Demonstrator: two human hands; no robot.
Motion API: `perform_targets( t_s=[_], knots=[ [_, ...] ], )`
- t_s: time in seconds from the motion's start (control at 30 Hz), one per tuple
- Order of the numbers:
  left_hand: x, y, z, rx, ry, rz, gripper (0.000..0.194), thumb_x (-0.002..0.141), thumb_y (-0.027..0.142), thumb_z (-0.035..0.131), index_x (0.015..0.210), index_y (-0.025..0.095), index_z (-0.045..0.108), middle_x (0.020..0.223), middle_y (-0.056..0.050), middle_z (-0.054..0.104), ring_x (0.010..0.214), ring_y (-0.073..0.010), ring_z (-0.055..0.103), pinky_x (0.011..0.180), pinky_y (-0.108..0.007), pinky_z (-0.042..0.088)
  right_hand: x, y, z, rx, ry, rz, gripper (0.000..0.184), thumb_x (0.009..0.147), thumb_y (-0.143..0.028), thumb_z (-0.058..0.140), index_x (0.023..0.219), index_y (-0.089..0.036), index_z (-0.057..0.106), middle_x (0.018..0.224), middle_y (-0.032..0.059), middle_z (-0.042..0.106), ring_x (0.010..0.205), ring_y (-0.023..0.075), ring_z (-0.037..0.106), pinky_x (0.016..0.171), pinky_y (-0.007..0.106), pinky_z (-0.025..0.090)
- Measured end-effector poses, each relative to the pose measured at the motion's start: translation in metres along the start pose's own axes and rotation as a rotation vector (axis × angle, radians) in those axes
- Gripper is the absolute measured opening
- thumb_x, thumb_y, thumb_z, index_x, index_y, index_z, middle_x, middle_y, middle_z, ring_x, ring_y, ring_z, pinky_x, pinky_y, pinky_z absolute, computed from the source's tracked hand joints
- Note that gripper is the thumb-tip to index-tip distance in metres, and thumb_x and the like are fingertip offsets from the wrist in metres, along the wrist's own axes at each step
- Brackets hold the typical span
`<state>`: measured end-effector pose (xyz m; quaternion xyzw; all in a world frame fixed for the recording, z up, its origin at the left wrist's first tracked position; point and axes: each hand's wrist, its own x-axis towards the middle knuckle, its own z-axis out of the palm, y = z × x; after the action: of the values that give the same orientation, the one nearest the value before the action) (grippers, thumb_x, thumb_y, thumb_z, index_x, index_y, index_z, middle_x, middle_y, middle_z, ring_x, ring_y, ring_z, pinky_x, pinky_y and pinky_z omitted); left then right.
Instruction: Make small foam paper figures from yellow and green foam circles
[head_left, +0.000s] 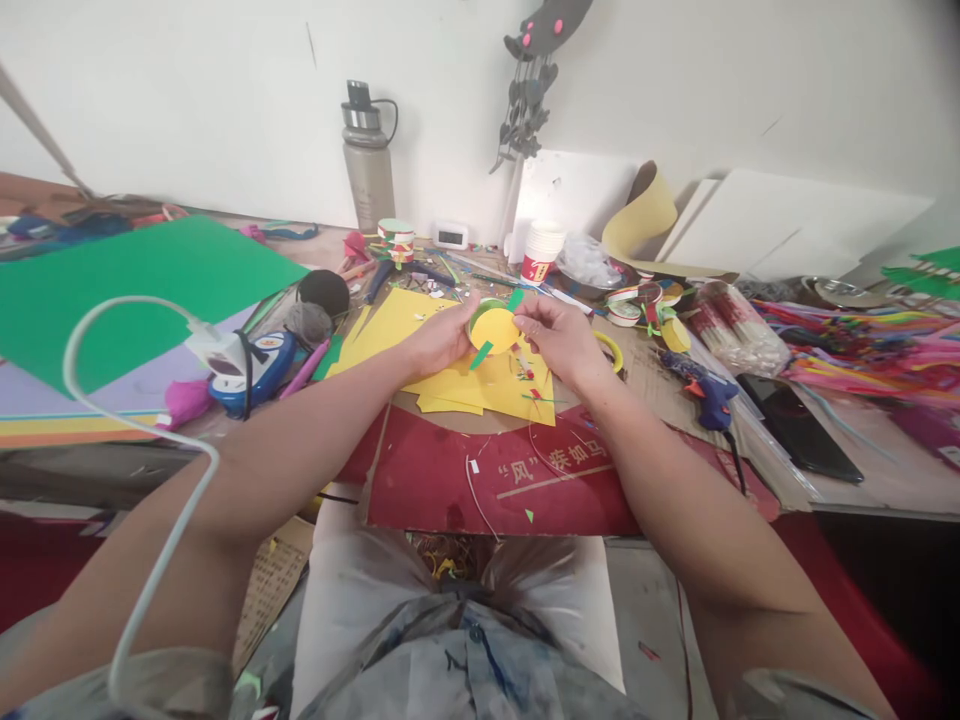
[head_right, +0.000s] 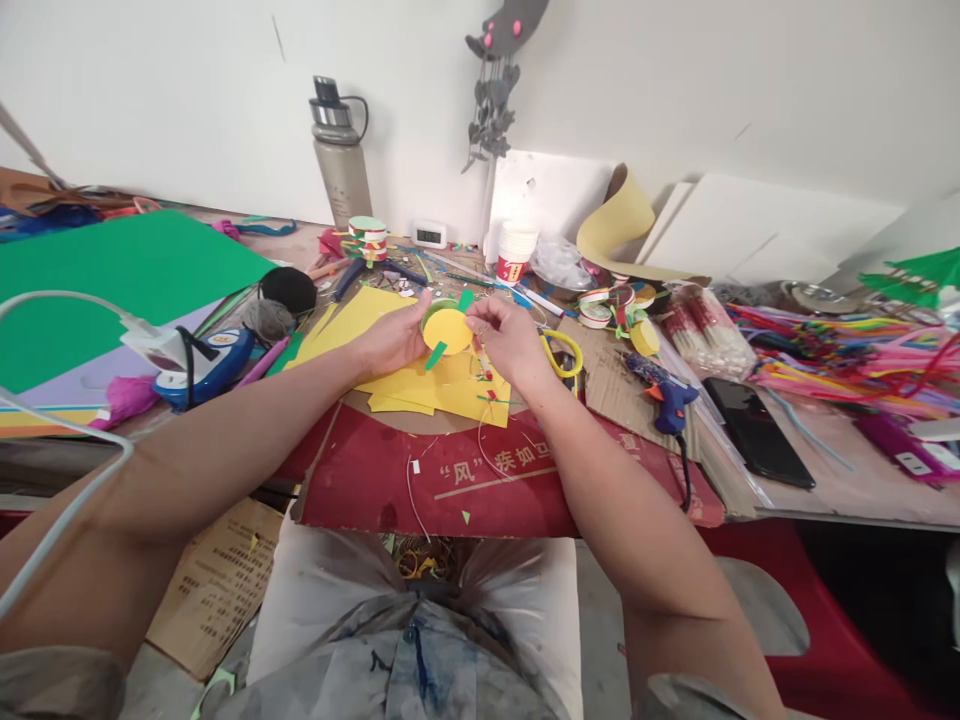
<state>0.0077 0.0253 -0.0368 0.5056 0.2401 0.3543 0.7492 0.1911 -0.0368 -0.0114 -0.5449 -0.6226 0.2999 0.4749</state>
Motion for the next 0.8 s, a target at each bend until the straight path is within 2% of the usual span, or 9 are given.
perform_targets(
  t_s=[0.2, 0.5, 0.57, 0.63, 0.73, 0.8],
  knots=[
    [0.001, -0.004, -0.001, 0.039, -0.02, -0.015, 0.07, 0.11, 0.071, 0.042, 0.131, 0.013, 0.075, 0.094, -0.015, 0.083, 0.086, -0.0236, 0.079, 0.075, -0.032, 0.061, 0.002, 0.007, 0.001, -0.064, 0.029, -0.105, 0.004, 0.088, -0.024, 0.065, 0.084, -0.023, 0.065, 0.079, -0.0008, 0.065, 0.073, 0.016, 0.056, 0.074, 0.032, 0.045],
    [0.003, -0.007, -0.008, 0.142, -0.127, 0.025, 0.074, 0.106, 0.078, 0.044, 0.126, 0.014, 0.073, 0.104, -0.015, 0.084, 0.098, -0.0252, 0.079, 0.085, -0.035, 0.063, -0.002, 0.01, 0.004, -0.249, 0.111, -0.229, 0.01, 0.091, -0.016, 0.062, 0.083, -0.022, 0.064, 0.086, 0.002, 0.069, 0.083, 0.0193, 0.061, 0.08, 0.035, 0.047],
    [0.002, -0.007, -0.011, 0.169, -0.168, 0.054, 0.072, 0.103, 0.08, 0.052, 0.12, 0.014, 0.074, 0.103, -0.014, 0.083, 0.098, -0.0249, 0.079, 0.083, -0.034, 0.063, -0.002, 0.012, 0.005, -0.279, 0.132, -0.249, 0.011, 0.09, -0.014, 0.063, 0.083, -0.022, 0.065, 0.085, 0.0019, 0.069, 0.081, 0.019, 0.06, 0.079, 0.035, 0.046],
    [0.002, -0.007, -0.013, 0.187, -0.213, 0.084, 0.067, 0.094, 0.078, 0.07, 0.111, 0.013, 0.075, 0.101, -0.014, 0.082, 0.094, -0.0236, 0.078, 0.08, -0.033, 0.062, -0.002, 0.013, 0.005, -0.296, 0.15, -0.254, 0.011, 0.09, -0.013, 0.063, 0.084, -0.022, 0.066, 0.085, 0.0018, 0.069, 0.08, 0.019, 0.06, 0.079, 0.035, 0.046],
    [0.001, -0.006, -0.015, 0.224, -0.272, 0.107, 0.059, 0.077, 0.063, 0.095, 0.103, 0.014, 0.076, 0.099, -0.011, 0.081, 0.089, -0.02, 0.075, 0.078, -0.031, 0.061, -0.003, 0.013, 0.005, -0.305, 0.164, -0.252, 0.012, 0.091, -0.011, 0.063, 0.086, -0.022, 0.068, 0.085, 0.0018, 0.07, 0.082, 0.02, 0.061, 0.081, 0.036, 0.048],
    [0.001, -0.005, -0.014, 0.25, -0.294, 0.118, 0.056, 0.072, 0.056, 0.1, 0.101, 0.014, 0.076, 0.099, -0.01, 0.08, 0.088, -0.0185, 0.074, 0.08, -0.031, 0.06, -0.005, 0.012, 0.005, -0.32, 0.165, -0.255, 0.014, 0.091, -0.011, 0.063, 0.086, -0.022, 0.069, 0.086, 0.0022, 0.071, 0.084, 0.0207, 0.063, 0.084, 0.037, 0.05]
  ],
)
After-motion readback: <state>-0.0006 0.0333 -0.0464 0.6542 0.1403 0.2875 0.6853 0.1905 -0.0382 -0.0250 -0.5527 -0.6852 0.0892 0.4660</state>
